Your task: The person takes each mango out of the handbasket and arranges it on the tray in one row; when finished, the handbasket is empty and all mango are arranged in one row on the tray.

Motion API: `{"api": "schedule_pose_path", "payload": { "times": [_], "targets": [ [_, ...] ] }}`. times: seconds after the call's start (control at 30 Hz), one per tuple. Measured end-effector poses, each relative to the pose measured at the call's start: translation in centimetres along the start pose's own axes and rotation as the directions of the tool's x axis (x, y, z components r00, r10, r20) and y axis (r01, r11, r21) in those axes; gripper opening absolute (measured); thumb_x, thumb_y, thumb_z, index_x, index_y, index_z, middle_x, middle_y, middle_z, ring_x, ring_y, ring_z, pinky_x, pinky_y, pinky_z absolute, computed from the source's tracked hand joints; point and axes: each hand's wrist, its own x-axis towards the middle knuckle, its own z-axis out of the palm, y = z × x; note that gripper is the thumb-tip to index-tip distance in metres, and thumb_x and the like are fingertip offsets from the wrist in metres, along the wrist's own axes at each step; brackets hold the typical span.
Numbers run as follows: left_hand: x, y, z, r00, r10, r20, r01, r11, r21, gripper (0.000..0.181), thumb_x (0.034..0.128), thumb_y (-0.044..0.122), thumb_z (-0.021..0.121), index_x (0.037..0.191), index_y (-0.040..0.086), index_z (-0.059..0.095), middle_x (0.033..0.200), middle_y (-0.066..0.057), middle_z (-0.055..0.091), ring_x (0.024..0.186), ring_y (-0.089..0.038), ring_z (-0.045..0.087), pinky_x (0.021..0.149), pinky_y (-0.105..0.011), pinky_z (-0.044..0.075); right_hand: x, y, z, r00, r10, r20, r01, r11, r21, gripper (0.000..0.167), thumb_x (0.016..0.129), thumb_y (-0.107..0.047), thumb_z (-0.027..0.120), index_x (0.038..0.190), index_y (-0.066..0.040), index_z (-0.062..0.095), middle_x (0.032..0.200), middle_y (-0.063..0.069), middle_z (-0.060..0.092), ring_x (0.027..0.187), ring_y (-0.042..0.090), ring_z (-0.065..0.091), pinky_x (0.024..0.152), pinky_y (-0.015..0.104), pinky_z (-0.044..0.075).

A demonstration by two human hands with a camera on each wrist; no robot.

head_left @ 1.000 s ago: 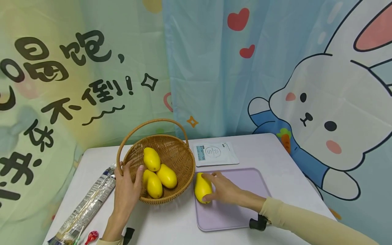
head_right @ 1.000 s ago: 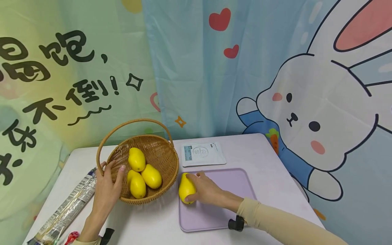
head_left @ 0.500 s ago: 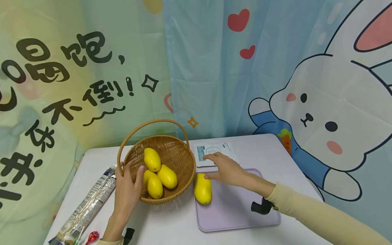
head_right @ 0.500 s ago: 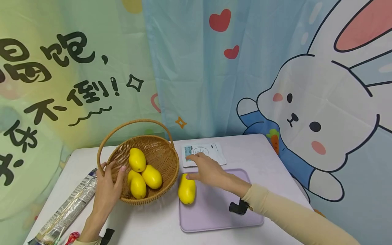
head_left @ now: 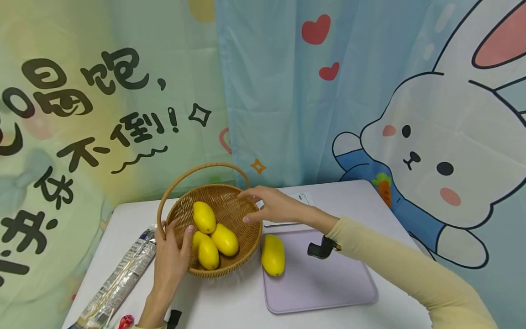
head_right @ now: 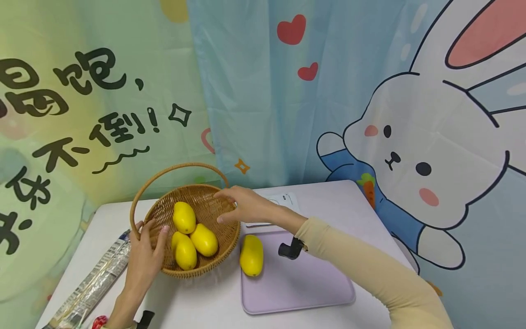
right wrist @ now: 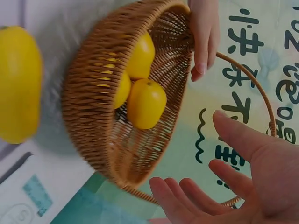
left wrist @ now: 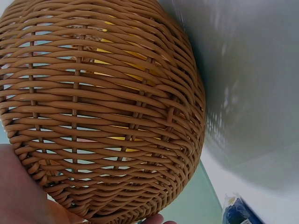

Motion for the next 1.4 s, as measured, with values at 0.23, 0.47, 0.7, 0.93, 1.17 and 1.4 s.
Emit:
{"api": "schedule_pose_path", "payload": {
  "times": [0.23, 0.47, 0.7, 0.93, 1.17, 1.4],
  "targets": [
    [-0.1, 0.0, 0.1, 1.0, 0.001, 0.0, -0.001, 1.0, 0.003, 0.069, 0.1048, 0.052, 0.046, 0.152, 0.002, 0.041, 0.162, -0.031, 0.018, 0.141, -0.055, 0.036, 0.103, -0.071, 0.04, 4.0, -1.4, 0.7, 0.997, -0.041, 0.06, 0.043, 0.998, -0.036, 0.065, 0.093, -0.039, 0.075, 0.15, -0.021, 0.049, 0.15, 0.005, 0.052, 0.133, 0.023, 0.053, 0.105, 0.041, 0.05],
    [-0.2, -0.2, 0.1, 1.0, 0.007, -0.009, -0.007, 1.0, 0.009, 0.068, 0.1049, 0.051, 0.047, 0.151, 0.002, 0.041, 0.161, -0.031, 0.02, 0.14, -0.055, 0.037, 0.102, -0.071, 0.042, 7.1, -1.9, 1.9, 0.99, -0.082, 0.118, 0.093, 0.992, -0.088, 0.069, 0.093, -0.033, 0.075, 0.152, -0.015, 0.046, 0.154, 0.007, 0.05, 0.141, 0.026, 0.047, 0.112, 0.042, 0.045],
    [-0.2, -0.3, 0.1, 1.0, -0.007, 0.003, 0.007, 1.0, 0.029, 0.07, 0.1049, 0.053, 0.045, 0.152, 0.001, 0.041, 0.161, -0.032, 0.019, 0.139, -0.056, 0.037, 0.103, -0.071, 0.041, 10.1, -1.4, 4.0, 0.976, -0.085, 0.201, 0.114, 0.984, -0.138, 0.072, 0.093, -0.031, 0.075, 0.154, -0.01, 0.042, 0.157, 0.011, 0.046, 0.145, 0.029, 0.043, 0.117, 0.042, 0.041],
    [-0.1, -0.3, 0.1, 1.0, -0.021, 0.013, 0.02, 0.999, 0.038, 0.071, 0.1047, 0.054, 0.044, 0.153, 0.003, 0.04, 0.161, -0.031, 0.019, 0.14, -0.055, 0.036, 0.102, -0.07, 0.042, 11.7, -1.3, 5.9, 0.967, -0.072, 0.246, 0.104, 0.987, -0.121, 0.074, 0.093, -0.029, 0.076, 0.155, -0.01, 0.041, 0.155, 0.011, 0.048, 0.143, 0.028, 0.046, 0.115, 0.036, 0.042],
    [0.1, -0.3, 0.1, 1.0, -0.012, 0.003, 0.012, 0.999, 0.031, 0.07, 0.1049, 0.053, 0.045, 0.152, 0.002, 0.04, 0.161, -0.032, 0.019, 0.14, -0.055, 0.036, 0.102, -0.07, 0.042, 12.5, -1.5, 6.8, 0.964, 0.0, 0.266, 0.044, 0.986, -0.16, 0.075, 0.091, -0.033, 0.076, 0.156, -0.016, 0.041, 0.157, 0.006, 0.047, 0.144, 0.023, 0.045, 0.116, 0.037, 0.041],
    [0.3, -0.3, 0.2, 1.0, -0.005, -0.005, 0.005, 1.0, 0.028, 0.07, 0.1047, 0.054, 0.045, 0.152, 0.002, 0.04, 0.161, -0.031, 0.019, 0.14, -0.055, 0.036, 0.103, -0.07, 0.041, 13.0, -1.4, 7.8, 0.957, 0.034, 0.289, 0.023, 0.981, -0.19, 0.075, 0.092, -0.035, 0.076, 0.156, -0.018, 0.04, 0.159, 0.008, 0.043, 0.146, 0.025, 0.041, 0.118, 0.038, 0.038]
  ]
}}
